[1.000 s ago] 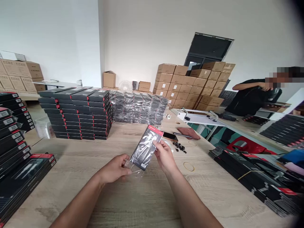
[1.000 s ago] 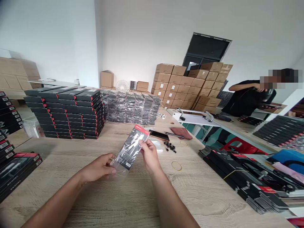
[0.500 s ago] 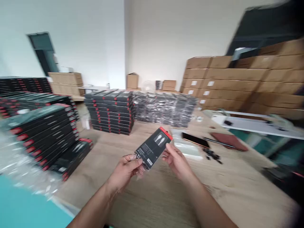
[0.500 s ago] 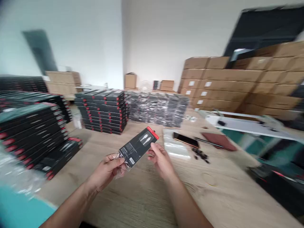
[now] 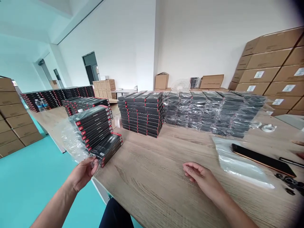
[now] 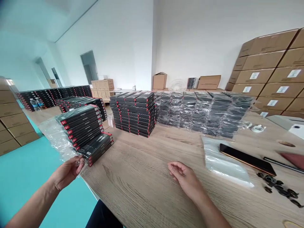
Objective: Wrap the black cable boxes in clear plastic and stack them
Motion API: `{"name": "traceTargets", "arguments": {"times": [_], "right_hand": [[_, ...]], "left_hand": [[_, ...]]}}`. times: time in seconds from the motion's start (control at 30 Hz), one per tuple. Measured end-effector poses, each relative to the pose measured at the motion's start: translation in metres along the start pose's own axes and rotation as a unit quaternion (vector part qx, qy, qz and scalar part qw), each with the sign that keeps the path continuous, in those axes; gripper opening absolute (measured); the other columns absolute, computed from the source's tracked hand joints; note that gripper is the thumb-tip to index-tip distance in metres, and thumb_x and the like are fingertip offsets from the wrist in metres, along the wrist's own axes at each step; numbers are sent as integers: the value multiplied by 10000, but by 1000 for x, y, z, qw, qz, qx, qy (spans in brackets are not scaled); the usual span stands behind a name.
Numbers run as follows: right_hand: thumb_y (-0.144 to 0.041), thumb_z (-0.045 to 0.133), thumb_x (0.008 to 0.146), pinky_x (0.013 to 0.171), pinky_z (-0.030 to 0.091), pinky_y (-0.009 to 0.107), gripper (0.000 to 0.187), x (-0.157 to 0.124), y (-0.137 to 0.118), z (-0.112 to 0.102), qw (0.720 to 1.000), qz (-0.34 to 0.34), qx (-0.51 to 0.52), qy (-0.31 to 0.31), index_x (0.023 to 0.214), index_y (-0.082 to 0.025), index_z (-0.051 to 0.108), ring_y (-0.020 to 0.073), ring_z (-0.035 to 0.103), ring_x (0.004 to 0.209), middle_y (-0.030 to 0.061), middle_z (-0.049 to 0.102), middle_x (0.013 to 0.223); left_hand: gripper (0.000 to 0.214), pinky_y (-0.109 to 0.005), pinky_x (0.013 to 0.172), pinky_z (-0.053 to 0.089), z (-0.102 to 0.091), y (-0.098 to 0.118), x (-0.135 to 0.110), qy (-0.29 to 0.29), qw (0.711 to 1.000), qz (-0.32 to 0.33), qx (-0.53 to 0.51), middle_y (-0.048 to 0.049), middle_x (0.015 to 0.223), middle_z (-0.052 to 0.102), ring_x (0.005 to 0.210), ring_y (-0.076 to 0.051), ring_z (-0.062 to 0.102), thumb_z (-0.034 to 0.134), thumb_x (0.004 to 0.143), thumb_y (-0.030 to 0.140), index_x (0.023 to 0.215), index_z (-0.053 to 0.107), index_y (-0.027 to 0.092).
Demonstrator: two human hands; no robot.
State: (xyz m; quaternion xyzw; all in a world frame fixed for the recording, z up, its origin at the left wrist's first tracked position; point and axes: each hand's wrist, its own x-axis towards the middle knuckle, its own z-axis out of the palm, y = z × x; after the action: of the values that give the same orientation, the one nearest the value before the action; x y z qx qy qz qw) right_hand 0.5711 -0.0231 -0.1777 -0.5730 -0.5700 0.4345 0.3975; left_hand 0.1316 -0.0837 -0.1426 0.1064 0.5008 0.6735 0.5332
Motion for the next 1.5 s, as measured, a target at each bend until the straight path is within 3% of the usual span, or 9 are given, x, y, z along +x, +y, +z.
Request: {"name": "traceTargets", "arguments": {"times": [0.3,0.43,0.57,0.77,0.93,1.13,1.23,1.37,1.5], "right_hand": [[-549,626,723,645,479,288,401,6,15,-3,1000,-11,-23,-15,895,-193,690,205,609,750,60,667,763],[-525,586,760,586,447,275,351,4,14,1,998,-35,-60,4,856,-204,692,176,570,647,24,641,690],[-519,573,772,612,443,289,329,-2,5,5,992,-68,-107,9,776,-216,701,181,562,651,16,642,682],[-569,559,771,585,444,288,386,-9,5,4,991,-56,-117,27,711,-213,696,186,566,630,17,630,647],[-615,487,805,560,459,297,474,12,-35,1,985,-39,-128,111,650,-199,651,200,584,613,32,619,610],[-443,516,853,990,392,430,426,118,-175,31,863,-381,-278,182,1237,-262,552,276,469,1213,71,504,1343],[-397,538,844,1092,262,481,593,179,-219,50,817,-410,-373,160,1388,-217,389,288,309,1344,93,370,1460],[-345,581,820,1039,320,505,595,207,-227,56,794,-378,-457,131,1371,-191,419,313,372,1289,121,454,1393],[-142,524,820,987,369,481,483,148,-189,45,733,-470,-459,178,1290,-252,527,284,472,1176,77,571,1263]], "left_hand": [[217,-222,549,494,-38,-43,-43,96,977,167,95,11,665,529,640,-131,539,624,802,371,719,534,192],[255,-230,622,444,4,-67,-78,-52,911,331,240,-6,739,547,724,-157,500,749,666,395,716,575,217],[205,-232,539,392,120,-88,-63,-332,916,125,188,-21,783,577,642,-129,507,719,696,362,764,610,203],[316,-240,594,378,243,-171,5,-390,920,-19,46,-8,658,599,600,-104,502,849,463,323,601,627,145],[334,-288,734,426,245,-197,26,-453,887,-86,25,-82,792,668,710,-146,566,838,515,386,595,659,116],[282,-301,784,449,247,-191,35,-444,881,-159,-35,-79,791,654,739,-148,584,825,571,327,644,641,126],[226,-300,803,453,247,-190,37,-432,879,-193,-60,-81,828,657,756,-143,595,807,605,261,691,648,126],[175,-296,811,452,243,-188,40,-421,877,-218,-81,-76,847,658,757,-137,607,771,653,221,719,641,125],[324,-318,824,454,242,-178,42,-419,862,-264,-108,-109,877,662,794,-171,623,671,749,428,781,651,106]]}}
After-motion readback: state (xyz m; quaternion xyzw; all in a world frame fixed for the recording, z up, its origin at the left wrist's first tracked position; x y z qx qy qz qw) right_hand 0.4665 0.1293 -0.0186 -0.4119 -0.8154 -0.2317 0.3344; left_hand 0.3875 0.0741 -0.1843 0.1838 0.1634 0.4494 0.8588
